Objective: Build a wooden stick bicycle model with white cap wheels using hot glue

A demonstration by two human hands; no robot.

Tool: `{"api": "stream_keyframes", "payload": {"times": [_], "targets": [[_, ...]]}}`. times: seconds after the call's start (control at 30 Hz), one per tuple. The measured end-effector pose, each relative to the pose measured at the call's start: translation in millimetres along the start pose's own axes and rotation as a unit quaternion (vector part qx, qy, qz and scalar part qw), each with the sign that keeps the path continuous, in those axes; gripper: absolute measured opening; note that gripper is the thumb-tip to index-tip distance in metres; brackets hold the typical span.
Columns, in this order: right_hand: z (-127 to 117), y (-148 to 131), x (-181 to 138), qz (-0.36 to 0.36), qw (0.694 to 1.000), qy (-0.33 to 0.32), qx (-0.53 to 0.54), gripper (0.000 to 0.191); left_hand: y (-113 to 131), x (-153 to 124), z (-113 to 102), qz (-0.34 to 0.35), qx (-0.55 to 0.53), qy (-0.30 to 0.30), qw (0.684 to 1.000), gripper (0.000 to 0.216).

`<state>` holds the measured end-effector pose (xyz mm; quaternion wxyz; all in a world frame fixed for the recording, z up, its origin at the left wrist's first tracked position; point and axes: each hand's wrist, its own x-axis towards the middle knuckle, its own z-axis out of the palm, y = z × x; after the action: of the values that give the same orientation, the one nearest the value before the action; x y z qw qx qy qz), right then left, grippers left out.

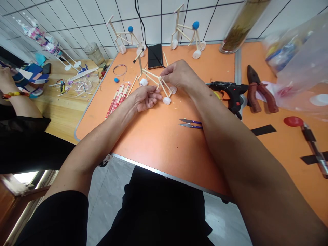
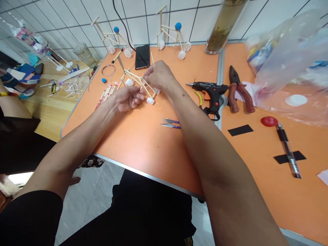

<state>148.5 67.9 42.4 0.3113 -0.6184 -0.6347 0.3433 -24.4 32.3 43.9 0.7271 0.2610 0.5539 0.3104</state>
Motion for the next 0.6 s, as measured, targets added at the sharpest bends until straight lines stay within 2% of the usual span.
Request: {"api": "stream_keyframes", "payload": {"times": [0.27, 0.6], "targets": [[0.7, -0.9, -0.1, 0.000, 1.000, 0.002, -0.003, 0.010, 0.1, -1.8, 0.4, -0.007, 0.000, 0.000, 1.000, 0.028], [0.4, 0.3, 0.1, -0.006, 1.000, 0.002, 0.001, 0.012, 0.1, -0.3, -0.3, -0.005, 0.005, -0.005, 1.000, 0.031]]}}
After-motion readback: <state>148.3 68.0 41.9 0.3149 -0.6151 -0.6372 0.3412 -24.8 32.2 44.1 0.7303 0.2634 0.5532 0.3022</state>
